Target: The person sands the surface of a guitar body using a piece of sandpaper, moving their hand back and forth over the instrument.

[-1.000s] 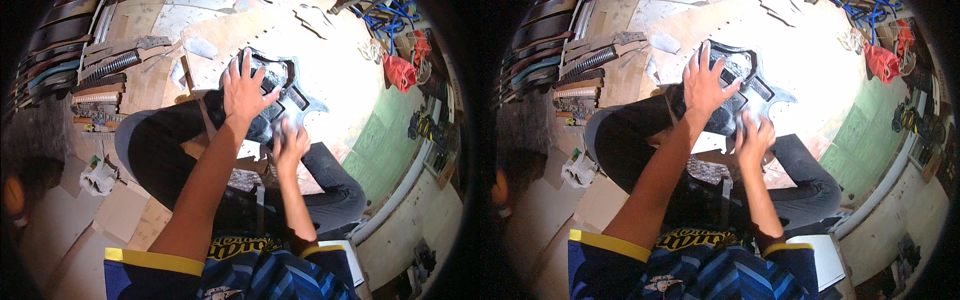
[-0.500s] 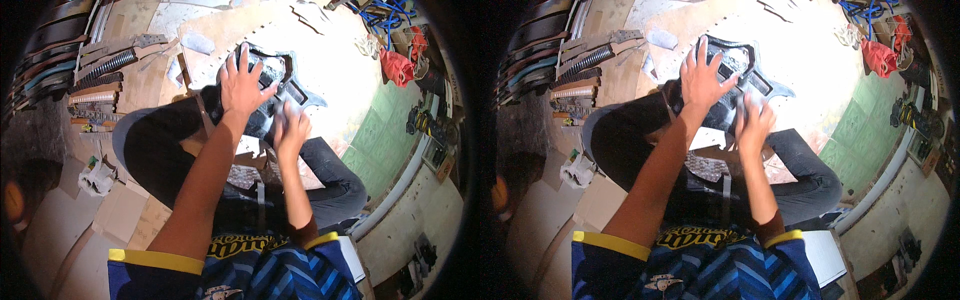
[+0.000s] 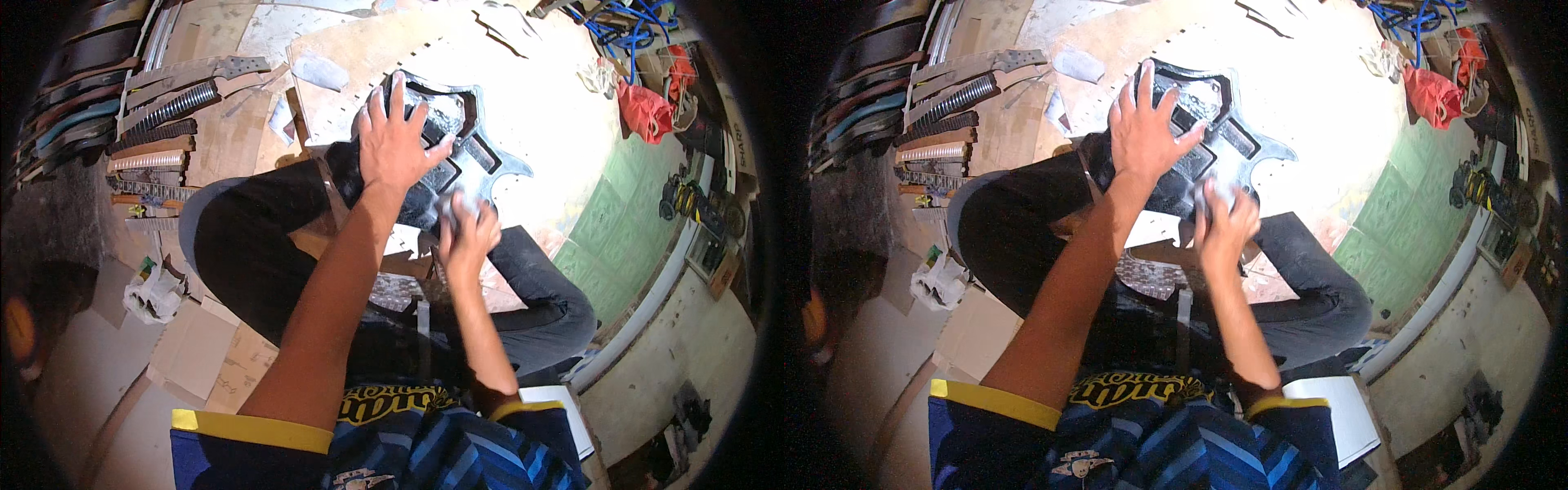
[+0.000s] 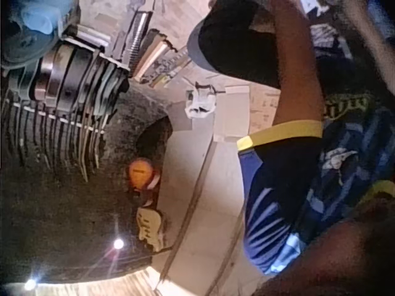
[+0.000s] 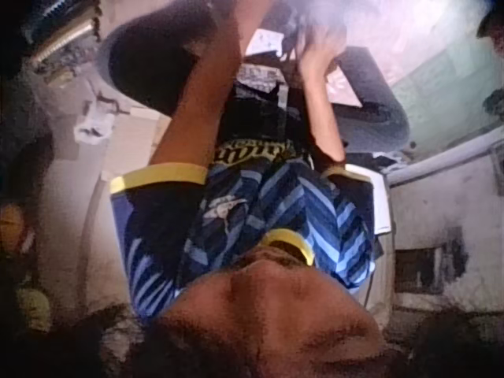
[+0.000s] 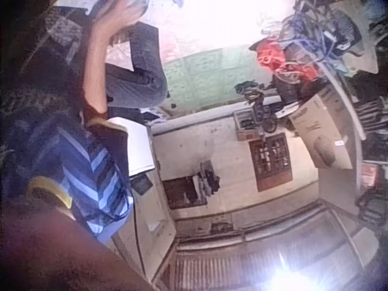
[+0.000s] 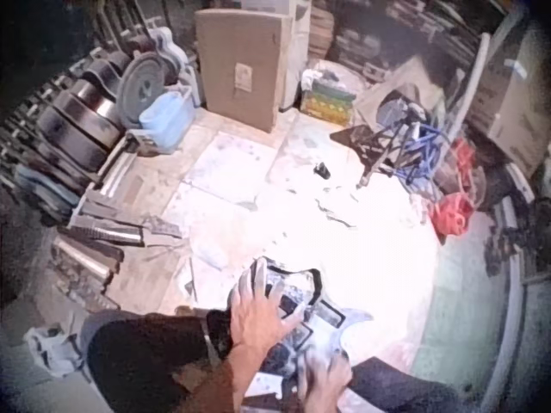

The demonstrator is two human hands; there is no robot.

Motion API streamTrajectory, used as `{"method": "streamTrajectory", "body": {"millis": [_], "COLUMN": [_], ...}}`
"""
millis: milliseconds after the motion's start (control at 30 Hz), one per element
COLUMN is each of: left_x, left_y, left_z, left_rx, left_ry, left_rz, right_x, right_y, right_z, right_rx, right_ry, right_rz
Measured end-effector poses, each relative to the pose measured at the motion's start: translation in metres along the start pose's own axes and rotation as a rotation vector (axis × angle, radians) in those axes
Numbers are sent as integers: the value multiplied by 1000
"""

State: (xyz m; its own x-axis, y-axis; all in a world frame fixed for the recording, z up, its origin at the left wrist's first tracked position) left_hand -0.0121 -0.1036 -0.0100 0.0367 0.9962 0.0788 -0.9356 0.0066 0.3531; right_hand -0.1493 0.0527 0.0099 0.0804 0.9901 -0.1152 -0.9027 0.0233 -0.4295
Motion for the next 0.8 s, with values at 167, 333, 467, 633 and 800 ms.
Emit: {"method": "streamTrajectory", "body": {"millis": [167,333,467,633,800], "left_x": [2,-3,-1,2,2], "left_y": [-6,1,0,-4,3], "left_z": [-2,0,-2,0,-4], "left_rx": [-9,-40,-35,-66,-41], "left_ry": [8,-2,-3,-25,-14], "left_rz": [-1,-6,-13,-11,-30], "right_x": [-46,10,-61,34,-66], "right_y": [-1,3,1,-3,7], "right_z": [0,-2,5,-5,5], "right_rx": [-85,31,2,-30,-19], "right_ry": [86,11,87,-67,99], "right_rz": [-43,43,-24,-4,-28]}}
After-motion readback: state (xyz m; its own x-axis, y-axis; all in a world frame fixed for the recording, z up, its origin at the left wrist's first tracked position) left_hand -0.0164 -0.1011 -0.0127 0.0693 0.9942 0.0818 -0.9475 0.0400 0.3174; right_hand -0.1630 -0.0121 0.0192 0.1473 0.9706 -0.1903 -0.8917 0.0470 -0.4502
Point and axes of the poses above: each hand's wrist, its own x-axis away from the middle knuckle, its own z-axis out of the back of the hand, y = z × x, the point moved 9 cm from there along -x, towards the middle knuckle, and after that the axes turned 8 degrees about z, right-handed, at the moved point
